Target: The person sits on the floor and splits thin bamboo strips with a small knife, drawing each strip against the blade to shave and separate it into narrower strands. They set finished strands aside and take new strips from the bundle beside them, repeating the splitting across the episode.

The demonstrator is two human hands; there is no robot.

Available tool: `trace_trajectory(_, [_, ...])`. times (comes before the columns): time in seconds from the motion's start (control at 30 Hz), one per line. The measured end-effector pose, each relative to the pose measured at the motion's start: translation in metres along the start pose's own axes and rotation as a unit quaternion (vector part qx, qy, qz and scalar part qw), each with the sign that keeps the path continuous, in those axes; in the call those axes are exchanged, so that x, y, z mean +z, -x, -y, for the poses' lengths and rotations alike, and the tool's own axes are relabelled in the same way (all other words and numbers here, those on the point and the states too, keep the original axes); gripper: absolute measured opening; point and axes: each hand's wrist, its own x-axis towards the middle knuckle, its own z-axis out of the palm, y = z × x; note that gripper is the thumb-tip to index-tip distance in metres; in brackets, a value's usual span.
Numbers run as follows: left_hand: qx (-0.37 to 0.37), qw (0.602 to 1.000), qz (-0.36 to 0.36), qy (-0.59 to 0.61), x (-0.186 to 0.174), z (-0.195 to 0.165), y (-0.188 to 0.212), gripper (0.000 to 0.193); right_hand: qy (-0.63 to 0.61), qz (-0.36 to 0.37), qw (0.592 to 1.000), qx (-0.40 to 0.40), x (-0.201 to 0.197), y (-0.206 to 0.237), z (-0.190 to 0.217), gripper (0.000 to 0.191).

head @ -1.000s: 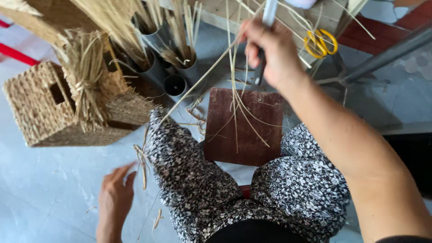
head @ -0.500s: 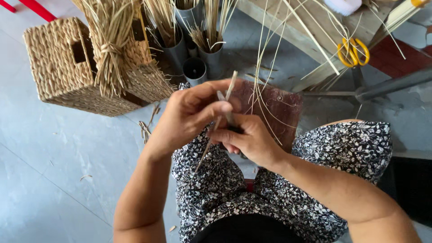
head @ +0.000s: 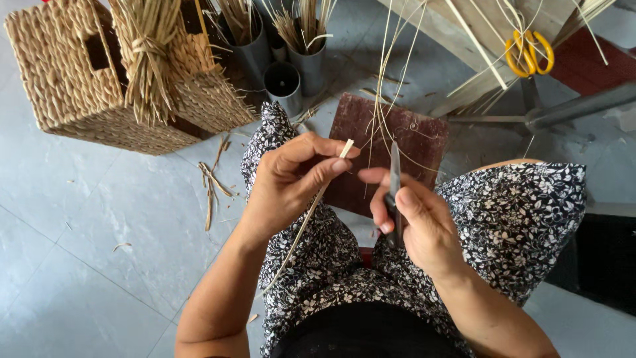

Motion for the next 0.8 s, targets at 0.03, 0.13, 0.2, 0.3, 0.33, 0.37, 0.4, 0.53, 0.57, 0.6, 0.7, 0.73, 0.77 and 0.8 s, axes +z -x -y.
trace_trajectory(0.03, [0.039, 0.998, -0.011, -0.052, 0.003, -0.003, 0.003, 0.016, -0.020, -0.006, 1.000, 0.004, 0.001, 0.003, 0.006, 0.050])
trace_trajectory(0.13, [0.040, 0.995, -0.036, -0.085, 0.016, -0.014, 0.010, 0.022, -0.076, -0.002, 0.997, 0.011, 0.011, 0.008, 0.018, 0.054])
trace_trajectory(0.2, [0.027, 0.996, -0.038, -0.074, 0.021, -0.020, 0.013, 0.023, -0.100, 0.000, 0.995, 0.011, 0.017, 0.009, 0.024, 0.057])
trace_trajectory(0.3, [0.040, 0.995, -0.043, -0.076, 0.027, -0.024, 0.015, 0.024, -0.120, -0.005, 0.993, 0.009, 0.024, 0.009, 0.028, 0.059])
trace_trajectory(0.33, [0.050, 0.994, -0.046, -0.081, 0.028, -0.024, 0.015, 0.025, -0.129, -0.002, 0.992, 0.010, 0.025, 0.008, 0.029, 0.059])
trace_trajectory(0.37, [0.051, 0.994, -0.047, -0.079, 0.029, -0.024, 0.015, 0.025, -0.139, 0.001, 0.990, 0.011, 0.026, 0.008, 0.030, 0.059])
trace_trajectory(0.4, [0.051, 0.995, -0.047, -0.078, 0.030, -0.024, 0.015, 0.025, -0.142, -0.001, 0.990, 0.012, 0.026, 0.008, 0.030, 0.058])
trace_trajectory(0.53, [0.061, 0.993, -0.054, -0.088, 0.032, -0.023, 0.017, 0.026, -0.160, 0.003, 0.987, 0.010, 0.028, 0.009, 0.028, 0.057])
trace_trajectory(0.57, [0.065, 0.992, -0.057, -0.090, 0.033, -0.022, 0.018, 0.026, -0.166, 0.008, 0.986, 0.009, 0.029, 0.009, 0.028, 0.057])
trace_trajectory(0.6, [0.069, 0.991, -0.061, -0.093, 0.033, -0.022, 0.018, 0.026, -0.166, 0.010, 0.986, 0.008, 0.029, 0.009, 0.027, 0.057])
trace_trajectory(0.7, [0.082, 0.989, -0.067, -0.105, 0.034, -0.022, 0.019, 0.026, -0.164, 0.014, 0.986, 0.007, 0.031, 0.009, 0.026, 0.057])
trace_trajectory(0.73, [0.086, 0.988, -0.069, -0.111, 0.034, -0.022, 0.019, 0.026, -0.162, 0.014, 0.987, 0.007, 0.032, 0.009, 0.026, 0.056])
trace_trajectory(0.77, [0.083, 0.988, -0.070, -0.110, 0.034, -0.023, 0.020, 0.026, -0.159, 0.014, 0.987, 0.007, 0.033, 0.009, 0.026, 0.056])
trace_trajectory(0.8, [0.080, 0.988, -0.071, -0.110, 0.034, -0.023, 0.020, 0.026, -0.165, 0.013, 0.986, 0.007, 0.034, 0.009, 0.025, 0.056])
